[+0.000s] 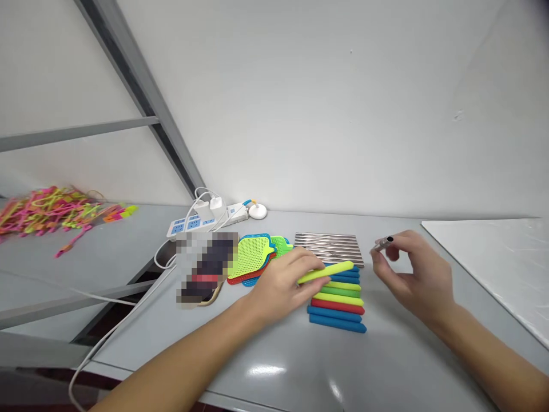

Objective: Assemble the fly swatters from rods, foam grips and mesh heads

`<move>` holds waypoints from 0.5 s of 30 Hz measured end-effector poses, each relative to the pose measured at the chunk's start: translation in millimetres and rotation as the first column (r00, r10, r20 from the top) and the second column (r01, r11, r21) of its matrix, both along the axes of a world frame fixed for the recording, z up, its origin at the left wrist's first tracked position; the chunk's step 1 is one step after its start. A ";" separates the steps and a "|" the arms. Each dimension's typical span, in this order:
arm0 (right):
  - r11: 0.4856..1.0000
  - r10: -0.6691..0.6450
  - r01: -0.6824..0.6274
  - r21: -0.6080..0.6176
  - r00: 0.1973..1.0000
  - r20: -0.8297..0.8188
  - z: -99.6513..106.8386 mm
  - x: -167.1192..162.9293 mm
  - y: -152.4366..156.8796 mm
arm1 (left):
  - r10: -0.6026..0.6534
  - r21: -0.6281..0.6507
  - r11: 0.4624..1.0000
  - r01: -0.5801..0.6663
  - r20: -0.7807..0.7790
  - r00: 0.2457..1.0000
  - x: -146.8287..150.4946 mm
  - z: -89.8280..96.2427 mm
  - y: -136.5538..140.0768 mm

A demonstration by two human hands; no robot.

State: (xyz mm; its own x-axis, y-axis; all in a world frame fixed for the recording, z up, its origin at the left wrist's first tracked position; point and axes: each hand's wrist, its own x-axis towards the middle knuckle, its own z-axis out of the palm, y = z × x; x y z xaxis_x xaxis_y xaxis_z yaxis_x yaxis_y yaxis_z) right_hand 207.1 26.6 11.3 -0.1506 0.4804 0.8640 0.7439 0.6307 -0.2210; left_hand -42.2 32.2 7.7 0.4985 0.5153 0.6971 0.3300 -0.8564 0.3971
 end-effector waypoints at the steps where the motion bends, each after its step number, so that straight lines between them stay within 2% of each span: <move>1: 0.999 0.017 -0.020 -0.051 0.998 -0.058 -2.9 -2.5 -2.6 | 0.022 -0.009 1.000 -0.022 0.046 0.999 0.3 -0.4 1.1; 4: 0.976 0.103 -0.160 -0.148 0.936 -0.338 -9.1 -8.6 -10.3 | 0.076 -0.043 0.997 -0.071 0.129 0.989 2.7 -0.5 1.1; 6: 0.943 0.198 -0.307 -0.128 0.826 -0.528 -6.2 -12.3 -15.6 | 0.099 -0.060 0.994 -0.091 0.157 0.983 3.4 -0.2 0.3; 9: 0.881 0.292 -0.468 -0.073 0.659 -0.693 6.5 -18.0 -24.9 | 0.090 -0.062 0.995 -0.081 0.176 0.980 2.0 0.0 -0.1; 12: 0.786 0.296 -0.605 -0.130 0.552 -0.780 16.5 -24.6 -34.7 | 0.059 0.003 0.998 -0.060 0.171 0.984 0.2 0.1 -0.9; 15: 0.645 0.291 -0.738 -0.199 0.478 -0.828 17.3 -31.7 -41.9 | 0.050 0.036 0.998 -0.057 0.157 0.986 0.9 1.0 -3.5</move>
State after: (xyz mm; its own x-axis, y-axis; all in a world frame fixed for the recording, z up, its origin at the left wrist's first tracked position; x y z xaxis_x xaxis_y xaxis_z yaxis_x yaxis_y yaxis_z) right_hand 175.5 -15.3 28.6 -0.0148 0.8764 0.4813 -0.2146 0.4673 -0.8576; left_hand -41.3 28.6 8.8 0.3543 0.5082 0.7850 0.3126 -0.8555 0.4128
